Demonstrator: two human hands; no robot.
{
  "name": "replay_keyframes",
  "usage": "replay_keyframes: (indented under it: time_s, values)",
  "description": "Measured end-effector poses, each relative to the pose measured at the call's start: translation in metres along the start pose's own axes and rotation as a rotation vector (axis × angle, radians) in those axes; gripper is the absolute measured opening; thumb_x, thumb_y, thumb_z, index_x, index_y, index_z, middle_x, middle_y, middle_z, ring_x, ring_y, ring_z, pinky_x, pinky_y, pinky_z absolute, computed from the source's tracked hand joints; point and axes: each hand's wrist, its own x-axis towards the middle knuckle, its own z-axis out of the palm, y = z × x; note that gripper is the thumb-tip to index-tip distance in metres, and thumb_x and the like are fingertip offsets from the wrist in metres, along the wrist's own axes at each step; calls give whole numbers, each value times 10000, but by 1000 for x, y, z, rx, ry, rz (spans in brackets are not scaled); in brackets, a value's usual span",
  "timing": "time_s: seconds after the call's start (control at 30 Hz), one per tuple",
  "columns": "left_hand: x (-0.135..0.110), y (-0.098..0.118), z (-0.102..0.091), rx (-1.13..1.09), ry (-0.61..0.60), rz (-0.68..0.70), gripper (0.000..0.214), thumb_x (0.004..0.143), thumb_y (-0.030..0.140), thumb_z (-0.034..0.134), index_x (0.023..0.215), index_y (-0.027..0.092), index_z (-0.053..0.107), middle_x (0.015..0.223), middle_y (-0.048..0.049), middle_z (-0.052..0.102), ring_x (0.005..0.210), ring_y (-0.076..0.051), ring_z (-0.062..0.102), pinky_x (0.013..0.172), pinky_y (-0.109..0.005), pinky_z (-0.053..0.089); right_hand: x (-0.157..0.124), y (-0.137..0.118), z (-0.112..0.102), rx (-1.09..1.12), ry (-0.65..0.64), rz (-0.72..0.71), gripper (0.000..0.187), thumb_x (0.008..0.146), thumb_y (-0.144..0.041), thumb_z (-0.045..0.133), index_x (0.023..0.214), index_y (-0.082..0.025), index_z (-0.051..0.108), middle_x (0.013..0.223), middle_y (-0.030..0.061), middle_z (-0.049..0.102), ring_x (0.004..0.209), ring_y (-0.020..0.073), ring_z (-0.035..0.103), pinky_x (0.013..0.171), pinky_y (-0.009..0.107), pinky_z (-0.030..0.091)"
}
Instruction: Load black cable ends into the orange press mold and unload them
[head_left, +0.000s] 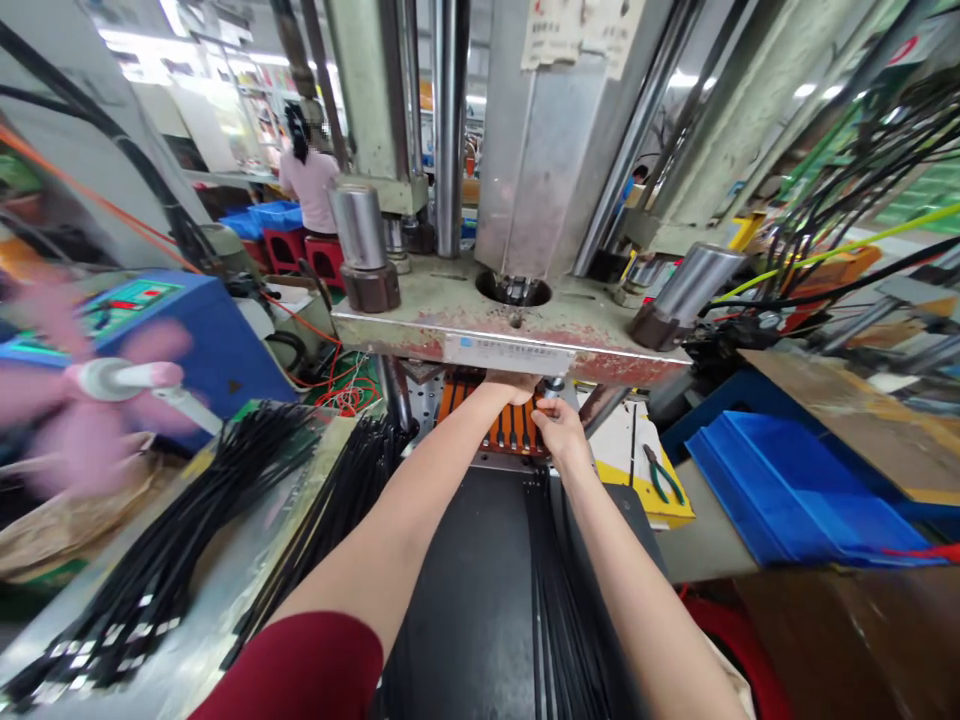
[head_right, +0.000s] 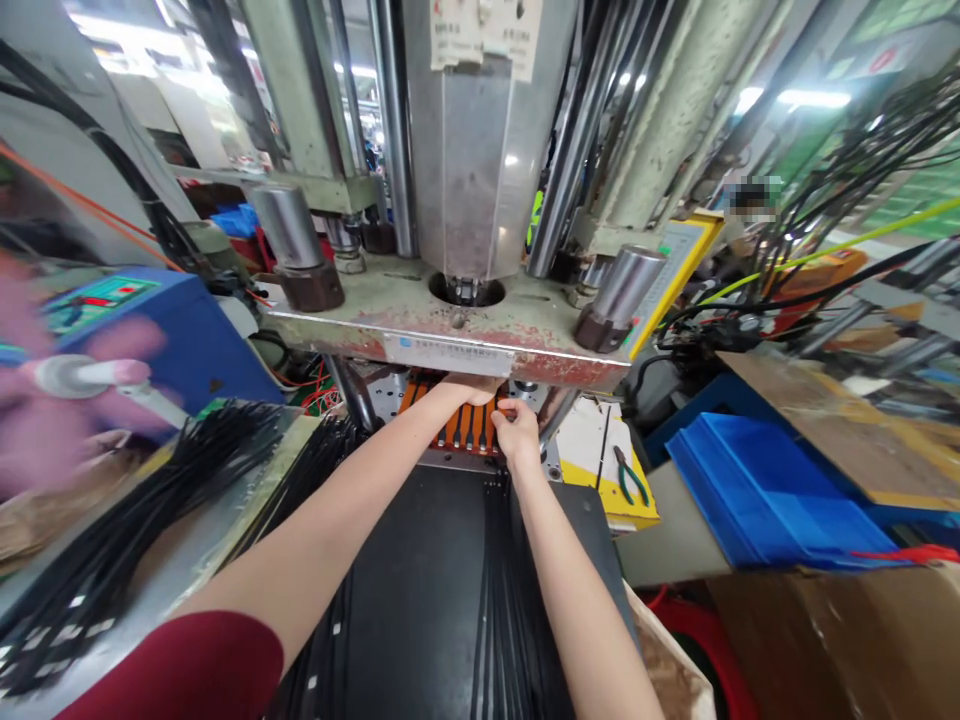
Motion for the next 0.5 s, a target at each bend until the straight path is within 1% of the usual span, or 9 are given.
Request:
replay_keyframes:
  time_s: [0.07, 0.13, 0.2, 0.23, 0.27, 0.33, 0.4, 0.43, 0.5]
  values:
    - [-6, 7, -6, 55, -16, -20, 304, 936, 227, 447, 1204, 146, 569, 1289, -107, 560, 1207, -232, 499, 1054, -382, 348, 11, -2, 6, -25, 39, -10, 202, 678, -282, 568, 847, -173, 580, 839, 52, 636, 770, 185, 602, 708, 301, 494]
    - [-21, 16, -13, 93, -18, -24, 334, 961, 248, 380, 1238, 171, 549, 1326, -93, 540, 1256, -223, 461, 1077, -366, 318, 14, -8, 8, -47, 55, -29, 179, 698, -296, 571, 831, -177, 577, 803, 46, 638, 755, 192, 602, 721, 324, 498]
    - [-49, 22, -21, 127, -13, -9, 383, 980, 332, 327, 1283, 188, 513, 1363, -88, 509, 1291, -227, 425, 1094, -392, 298, 5, -13, 5, -59, 43, -54, 181, 721, -316, 569, 837, -178, 582, 775, 38, 639, 735, 196, 600, 730, 346, 500]
    - [-69, 21, -25, 148, 4, 9, 419, 983, 377, 305, 1312, 188, 484, 1392, -89, 480, 1312, -232, 401, 1103, -418, 284, -3, -15, 0, -54, 32, -60, 191, 731, -325, 570, 854, -180, 588, 782, 37, 642, 741, 198, 601, 742, 352, 500]
    - [-93, 18, -30, 171, 34, 36, 452, 985, 409, 283, 1336, 183, 456, 1417, -91, 451, 1332, -235, 373, 1112, -442, 267, -14, -16, -7, -51, 15, -79, 207, 742, -335, 572, 878, -181, 595, 810, 40, 649, 763, 200, 604, 758, 355, 498]
    - [-152, 2, -42, 220, 130, 96, 475, 983, 422, 280, 1343, 160, 444, 1428, -94, 436, 1351, -228, 348, 1122, -456, 256, -42, -13, -29, -71, -27, -167, 255, 764, -364, 577, 944, -186, 607, 904, 55, 658, 832, 205, 609, 790, 354, 491]
    - [-224, -20, -56, 262, 230, 111, 413, 967, 388, 351, 1229, 139, 551, 1299, -95, 564, 1278, -204, 446, 1091, -381, 329, -74, -3, -62, -146, -66, -290, 298, 790, -406, 571, 995, -195, 621, 980, 70, 660, 885, 215, 612, 805, 360, 484]
    - [-264, -32, -63, 289, 319, 52, 368, 948, 370, 395, 1141, 137, 605, 1186, -97, 631, 1174, -204, 537, 1027, -352, 400, -90, 6, -83, -183, -67, -290, 297, 801, -425, 566, 990, -205, 632, 982, 71, 666, 877, 217, 619, 811, 365, 482]
    - [-346, -52, -73, 356, 485, -175, 275, 922, 320, 439, 971, 166, 662, 940, -59, 698, 911, -190, 642, 869, -322, 485, -124, 31, -127, -275, -14, -148, 287, 812, -453, 553, 957, -225, 651, 931, 77, 684, 838, 224, 640, 815, 374, 480]
